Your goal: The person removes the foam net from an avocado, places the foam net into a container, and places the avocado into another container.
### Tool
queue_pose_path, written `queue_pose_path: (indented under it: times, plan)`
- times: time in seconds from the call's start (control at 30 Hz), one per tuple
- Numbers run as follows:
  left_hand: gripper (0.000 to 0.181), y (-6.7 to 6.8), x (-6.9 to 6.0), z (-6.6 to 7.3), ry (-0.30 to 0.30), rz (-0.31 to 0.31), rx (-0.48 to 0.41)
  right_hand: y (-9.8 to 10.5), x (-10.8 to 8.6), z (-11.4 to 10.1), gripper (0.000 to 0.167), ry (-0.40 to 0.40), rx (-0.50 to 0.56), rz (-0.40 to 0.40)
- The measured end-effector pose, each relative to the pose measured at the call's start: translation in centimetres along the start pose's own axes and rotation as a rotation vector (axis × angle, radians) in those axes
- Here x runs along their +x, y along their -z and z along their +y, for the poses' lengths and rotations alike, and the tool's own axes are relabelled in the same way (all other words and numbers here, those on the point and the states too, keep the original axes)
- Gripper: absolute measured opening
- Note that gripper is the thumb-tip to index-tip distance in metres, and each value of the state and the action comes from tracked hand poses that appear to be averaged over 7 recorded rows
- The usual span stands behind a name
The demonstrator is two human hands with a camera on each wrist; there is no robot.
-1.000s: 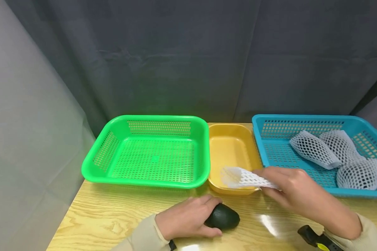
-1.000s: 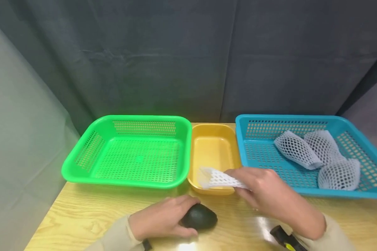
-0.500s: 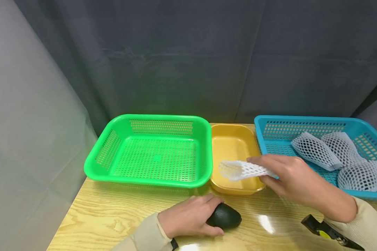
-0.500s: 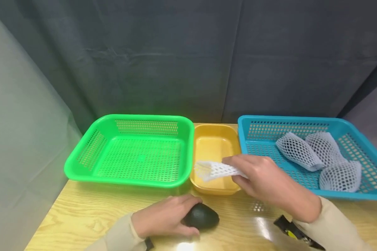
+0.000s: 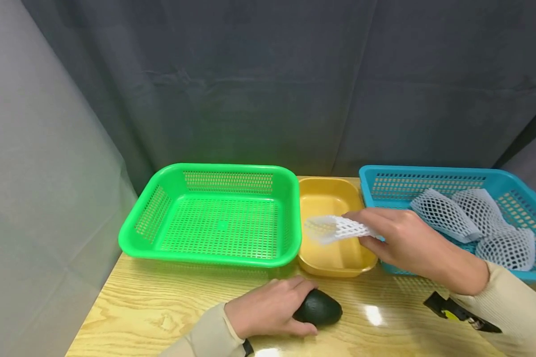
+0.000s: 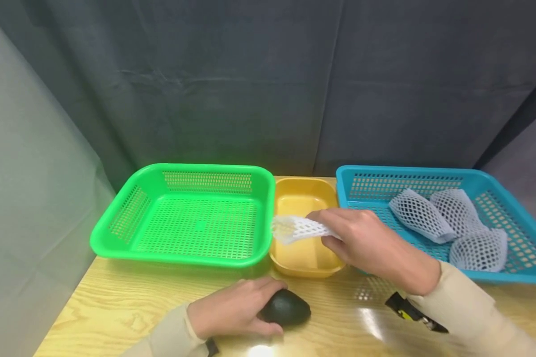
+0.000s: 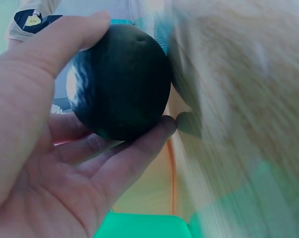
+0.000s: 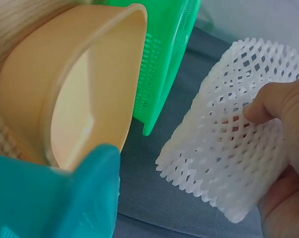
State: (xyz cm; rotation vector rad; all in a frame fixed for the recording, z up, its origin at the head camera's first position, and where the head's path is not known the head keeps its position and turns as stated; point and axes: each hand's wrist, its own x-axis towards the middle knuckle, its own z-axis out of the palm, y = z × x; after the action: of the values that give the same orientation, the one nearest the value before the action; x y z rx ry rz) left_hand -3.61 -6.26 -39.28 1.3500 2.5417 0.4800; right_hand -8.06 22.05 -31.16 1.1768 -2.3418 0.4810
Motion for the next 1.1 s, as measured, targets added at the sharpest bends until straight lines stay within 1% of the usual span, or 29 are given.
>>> queue_pose_path:
  times: [0.13,0.27,0.4,0.5,0.7,0.83,1.0,1.1]
  plan:
    - [0.059,0.1,0.1,0.1,0.008,-0.013,-0.005,0.3,0.6,0.1,0.055,-0.012,-0.017,-0.018]
    - [0.058,0.1,0.1,0.1,0.017,-0.025,-0.003,0.3,1.1,0.1,0.054,-0.021,-0.016,-0.019]
    - [0.056,0.1,0.1,0.1,0.017,-0.027,0.002,0.1,1.8,0.3,0.05,-0.015,-0.024,-0.01]
    - [0.056,0.1,0.1,0.2,0.014,-0.026,-0.006,0.0,2.3,0.5,0.048,-0.028,-0.03,-0.019]
    - [0.056,0.1,0.1,0.1,0.019,-0.028,-0.021,-0.4,3.2,1.4,0.04,-0.073,-0.042,-0.047]
    - [0.056,0.0,0.1,0.1,0.02,-0.026,-0.023,-0.7,3.7,2.2,0.038,-0.106,-0.04,-0.056]
    - [0.058,0.0,0.0,0.1,0.02,-0.028,-0.017,-1.1,4.0,3.2,0.033,-0.167,-0.047,-0.085]
    - [0.058,0.0,0.0,0.1,0.02,-0.024,-0.012,-1.5,4.1,3.7,0.033,-0.205,-0.041,-0.115]
